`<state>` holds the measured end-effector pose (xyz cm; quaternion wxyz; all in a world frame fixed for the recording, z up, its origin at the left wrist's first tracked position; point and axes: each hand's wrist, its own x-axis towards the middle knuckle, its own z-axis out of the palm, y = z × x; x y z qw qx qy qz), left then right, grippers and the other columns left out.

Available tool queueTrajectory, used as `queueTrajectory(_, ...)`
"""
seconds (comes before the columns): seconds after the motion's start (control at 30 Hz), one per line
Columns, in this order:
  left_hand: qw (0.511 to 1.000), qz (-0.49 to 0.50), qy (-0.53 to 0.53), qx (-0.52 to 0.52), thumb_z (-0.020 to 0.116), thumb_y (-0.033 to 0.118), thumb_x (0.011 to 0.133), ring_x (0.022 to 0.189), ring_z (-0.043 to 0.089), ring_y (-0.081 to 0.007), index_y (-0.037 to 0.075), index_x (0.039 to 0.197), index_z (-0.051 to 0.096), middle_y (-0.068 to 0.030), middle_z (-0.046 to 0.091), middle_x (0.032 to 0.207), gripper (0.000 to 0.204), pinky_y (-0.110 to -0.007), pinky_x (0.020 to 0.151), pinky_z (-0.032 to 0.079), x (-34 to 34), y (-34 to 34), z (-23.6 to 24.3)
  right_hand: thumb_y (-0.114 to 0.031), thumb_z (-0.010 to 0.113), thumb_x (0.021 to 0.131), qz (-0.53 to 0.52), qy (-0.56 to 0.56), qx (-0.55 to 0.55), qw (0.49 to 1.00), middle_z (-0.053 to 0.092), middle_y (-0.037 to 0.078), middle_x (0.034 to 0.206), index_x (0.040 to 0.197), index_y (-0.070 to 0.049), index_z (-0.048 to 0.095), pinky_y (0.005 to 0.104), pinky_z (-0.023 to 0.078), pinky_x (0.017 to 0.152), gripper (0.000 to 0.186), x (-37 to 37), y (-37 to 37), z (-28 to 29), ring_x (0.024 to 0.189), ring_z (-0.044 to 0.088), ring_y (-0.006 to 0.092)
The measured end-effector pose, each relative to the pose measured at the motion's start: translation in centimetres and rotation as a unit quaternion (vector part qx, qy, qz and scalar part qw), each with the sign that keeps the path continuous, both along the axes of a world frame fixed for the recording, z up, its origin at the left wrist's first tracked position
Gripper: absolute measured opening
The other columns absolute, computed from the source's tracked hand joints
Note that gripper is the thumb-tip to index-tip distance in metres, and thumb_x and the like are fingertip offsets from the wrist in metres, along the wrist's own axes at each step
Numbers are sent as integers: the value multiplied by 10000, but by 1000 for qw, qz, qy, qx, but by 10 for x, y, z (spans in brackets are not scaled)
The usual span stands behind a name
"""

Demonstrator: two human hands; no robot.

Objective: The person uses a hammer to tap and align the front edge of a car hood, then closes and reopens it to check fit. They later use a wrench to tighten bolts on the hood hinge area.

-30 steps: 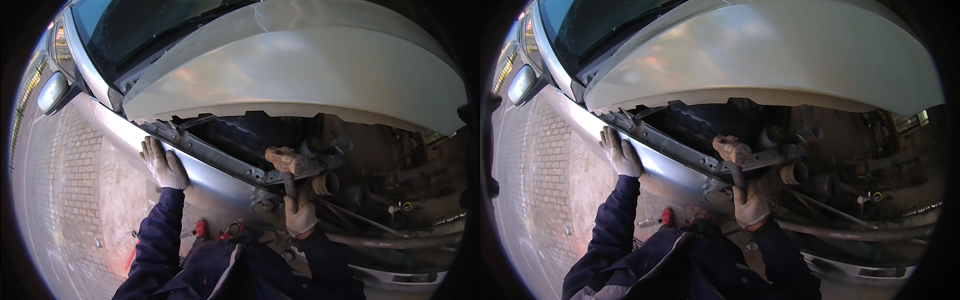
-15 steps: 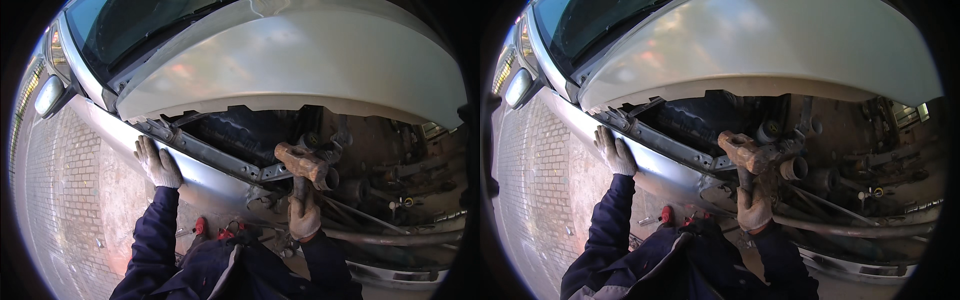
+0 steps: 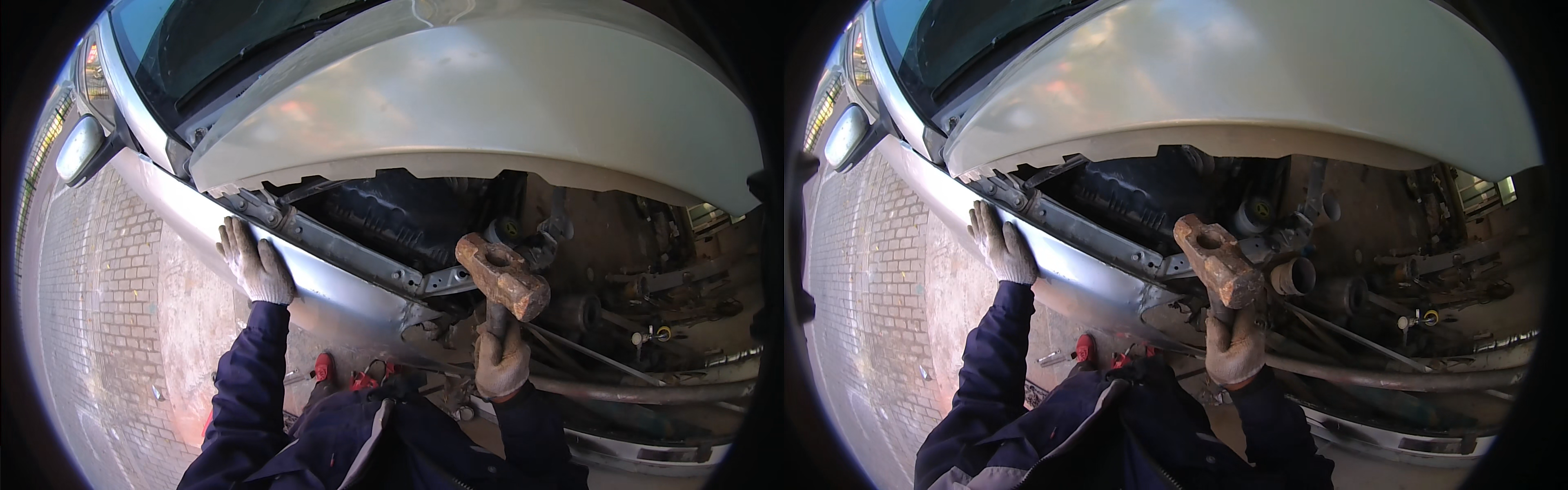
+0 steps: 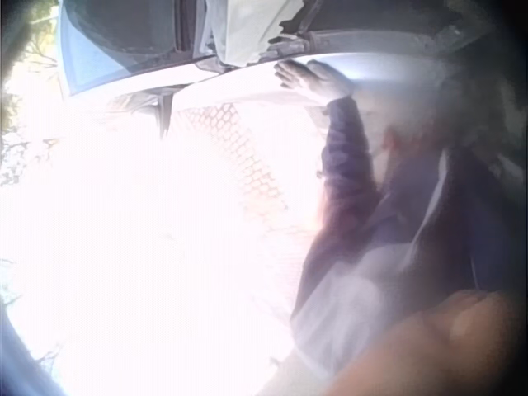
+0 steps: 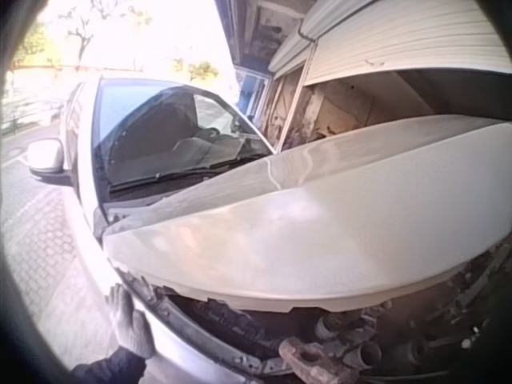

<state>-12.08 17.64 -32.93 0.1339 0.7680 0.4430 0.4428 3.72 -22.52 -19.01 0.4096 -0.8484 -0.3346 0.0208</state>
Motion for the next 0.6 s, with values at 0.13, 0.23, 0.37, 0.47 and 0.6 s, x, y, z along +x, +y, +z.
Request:
queueTrajectory(0.13, 1000, -4, -2, -5, 502, 299, 1095, 1700, 279, -494, -66, 1709, 412, -293, 400, 1789, 719, -600, 1417, 120, -1, 0, 0, -490, 667, 1116, 30, -20, -366, 930, 740, 316, 839, 1207, 31, 692, 624, 585, 693, 530, 15, 4, -31, 830, 756, 532)
queueTrajectory(0.23, 1000, 5, -4, 4, 504, 297, 1096, 1700, 276, -497, -68, 1709, 410, -295, 396, 1791, 719, -600, 1417, 120, -2, 0, 0, -484, 703, 1113, -1, -6, -235, 972, 707, 341, 845, 1098, 12, 695, 606, 558, 693, 497, 25, -3, -27, 843, 708, 563)
queueTrajectory(0.37, 1000, -1, -1, 0, 504, 288, 1104, 1705, 265, -495, -73, 1714, 393, -292, 382, 1800, 717, -603, 1419, 112, -2, 0, -1, -330, 706, 1121, -7, -5, -132, 991, 737, 160, 756, 1202, 38, 724, 464, 578, 657, 377, 20, -9, -15, 693, 749, 307)
queueTrajectory(0.47, 1000, -6, 10, -12, 495, 300, 1108, 1717, 244, -479, -73, 1721, 376, -291, 357, 1813, 727, -599, 1420, 101, -2, 0, -1, -261, 684, 1122, -6, -41, -39, 998, 759, 115, 814, 1325, 56, 710, 430, 581, 667, 377, 11, -5, -21, 716, 750, 223)
queueTrajectory(0.6, 1000, -7, 3, -18, 495, 298, 1105, 1719, 239, -476, -73, 1718, 382, -289, 352, 1816, 725, -594, 1422, 100, -2, 0, 0, -359, 723, 1097, 4, -48, -210, 976, 749, 268, 858, 1188, 21, 711, 574, 578, 706, 391, 11, 1, -37, 823, 743, 518)
